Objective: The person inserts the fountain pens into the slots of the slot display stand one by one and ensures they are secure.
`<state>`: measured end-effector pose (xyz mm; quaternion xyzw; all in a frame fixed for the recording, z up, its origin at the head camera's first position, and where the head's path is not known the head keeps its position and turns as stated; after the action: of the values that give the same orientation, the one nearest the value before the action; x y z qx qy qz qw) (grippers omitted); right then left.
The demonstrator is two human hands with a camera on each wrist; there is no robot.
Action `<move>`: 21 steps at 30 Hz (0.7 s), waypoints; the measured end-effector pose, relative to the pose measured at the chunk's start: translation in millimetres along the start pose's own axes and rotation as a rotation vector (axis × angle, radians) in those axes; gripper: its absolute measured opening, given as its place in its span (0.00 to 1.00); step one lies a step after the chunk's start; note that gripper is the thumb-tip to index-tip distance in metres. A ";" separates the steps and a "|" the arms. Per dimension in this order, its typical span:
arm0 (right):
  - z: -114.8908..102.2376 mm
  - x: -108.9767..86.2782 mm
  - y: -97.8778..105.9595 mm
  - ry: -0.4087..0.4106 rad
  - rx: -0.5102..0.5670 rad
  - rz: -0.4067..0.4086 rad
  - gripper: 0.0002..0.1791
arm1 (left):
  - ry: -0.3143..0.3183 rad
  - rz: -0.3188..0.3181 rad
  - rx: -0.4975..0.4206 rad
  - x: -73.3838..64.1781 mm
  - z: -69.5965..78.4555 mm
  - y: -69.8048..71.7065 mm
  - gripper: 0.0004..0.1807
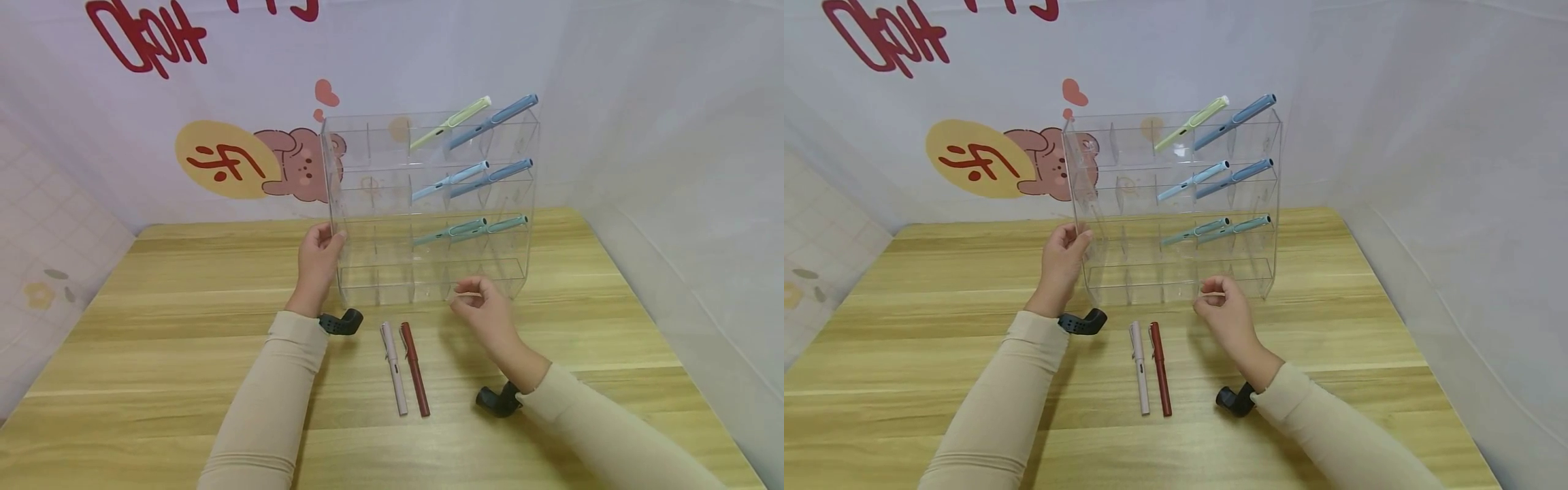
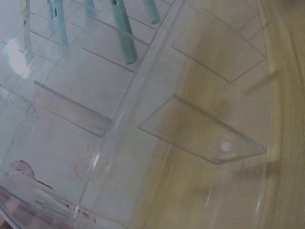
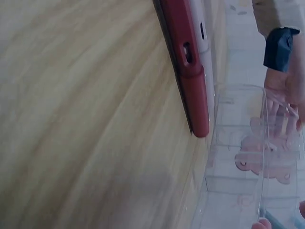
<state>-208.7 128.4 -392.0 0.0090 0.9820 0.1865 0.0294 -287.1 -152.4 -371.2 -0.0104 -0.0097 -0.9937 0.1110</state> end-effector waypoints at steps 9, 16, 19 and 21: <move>-0.9 -1.7 -29.1 0.001 -0.136 -0.195 0.23 | -0.006 0.002 -0.001 0.3 0.9 -0.6 0.21; -0.4 -3.6 -45.9 -0.004 -0.221 -0.280 0.26 | -0.004 0.000 0.000 -0.3 0.8 -0.6 0.21; 1.9 -2.8 -52.5 0.000 -0.279 -0.297 0.26 | -0.002 -0.001 0.008 0.2 -0.6 -0.1 0.21; 3.6 -2.0 -56.9 0.004 -0.322 -0.307 0.26 | 0.001 -0.004 0.014 0.8 -1.7 0.0 0.21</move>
<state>-206.8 76.7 -416.1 -0.1457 0.9294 0.3344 0.0564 -287.9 -152.6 -372.9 -0.0091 -0.0166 -0.9938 0.1093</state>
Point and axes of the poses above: each hand's wrist, its own x-axis towards the middle knuckle, its own y-axis out of the back of the hand, z = x × y, the point moved 6 cm from there along x, towards the middle knuckle, and after that the axes turned 6 degrees about -x, right-handed, at the moved point
